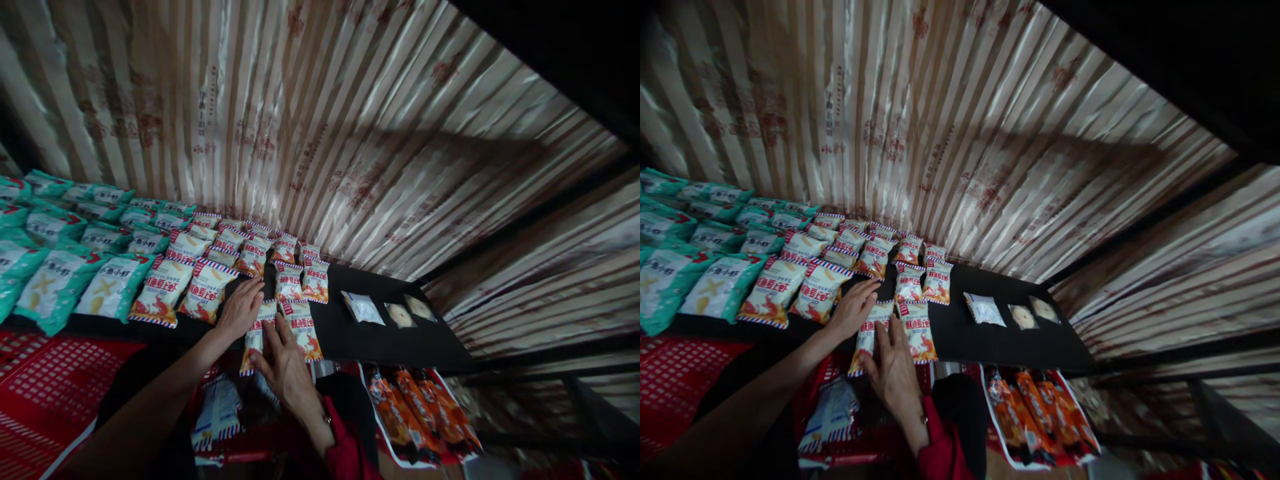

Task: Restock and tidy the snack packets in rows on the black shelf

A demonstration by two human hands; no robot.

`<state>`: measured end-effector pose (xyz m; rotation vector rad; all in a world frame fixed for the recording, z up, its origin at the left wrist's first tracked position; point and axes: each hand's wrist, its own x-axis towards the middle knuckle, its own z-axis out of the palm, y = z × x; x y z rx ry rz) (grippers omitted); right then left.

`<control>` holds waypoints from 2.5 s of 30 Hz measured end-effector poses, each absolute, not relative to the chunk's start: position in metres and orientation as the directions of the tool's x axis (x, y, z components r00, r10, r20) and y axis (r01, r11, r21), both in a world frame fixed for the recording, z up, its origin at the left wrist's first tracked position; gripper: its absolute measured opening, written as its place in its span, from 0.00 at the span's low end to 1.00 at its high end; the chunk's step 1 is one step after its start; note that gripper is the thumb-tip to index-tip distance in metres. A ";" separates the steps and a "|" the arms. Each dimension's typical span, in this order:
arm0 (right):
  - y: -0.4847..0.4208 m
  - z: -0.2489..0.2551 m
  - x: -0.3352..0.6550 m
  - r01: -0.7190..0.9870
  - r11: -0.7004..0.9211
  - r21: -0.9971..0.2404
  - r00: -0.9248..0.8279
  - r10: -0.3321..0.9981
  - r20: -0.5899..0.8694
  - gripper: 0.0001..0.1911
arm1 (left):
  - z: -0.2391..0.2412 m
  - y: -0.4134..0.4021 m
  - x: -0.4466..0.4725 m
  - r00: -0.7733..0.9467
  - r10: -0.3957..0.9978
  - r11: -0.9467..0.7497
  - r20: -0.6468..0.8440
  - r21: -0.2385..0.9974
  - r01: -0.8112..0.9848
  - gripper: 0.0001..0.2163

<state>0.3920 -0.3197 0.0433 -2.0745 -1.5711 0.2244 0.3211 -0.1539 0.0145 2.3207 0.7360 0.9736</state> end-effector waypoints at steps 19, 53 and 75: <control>-0.301 0.019 0.365 0.746 -0.309 -0.590 0.506 0.838 0.201 0.31 | 0.014 -0.153 0.314 0.589 0.684 -0.695 0.429 0.627 0.350 0.17; -0.205 -0.007 0.400 0.719 -0.058 -0.692 0.530 0.690 0.493 0.28 | 0.023 -0.167 0.319 0.517 0.587 -0.794 0.623 0.568 0.217 0.19; -0.184 -0.006 0.395 0.673 -0.102 -0.733 0.545 0.738 0.398 0.28 | 0.007 -0.161 0.328 0.461 0.689 -0.721 0.559 0.596 0.354 0.21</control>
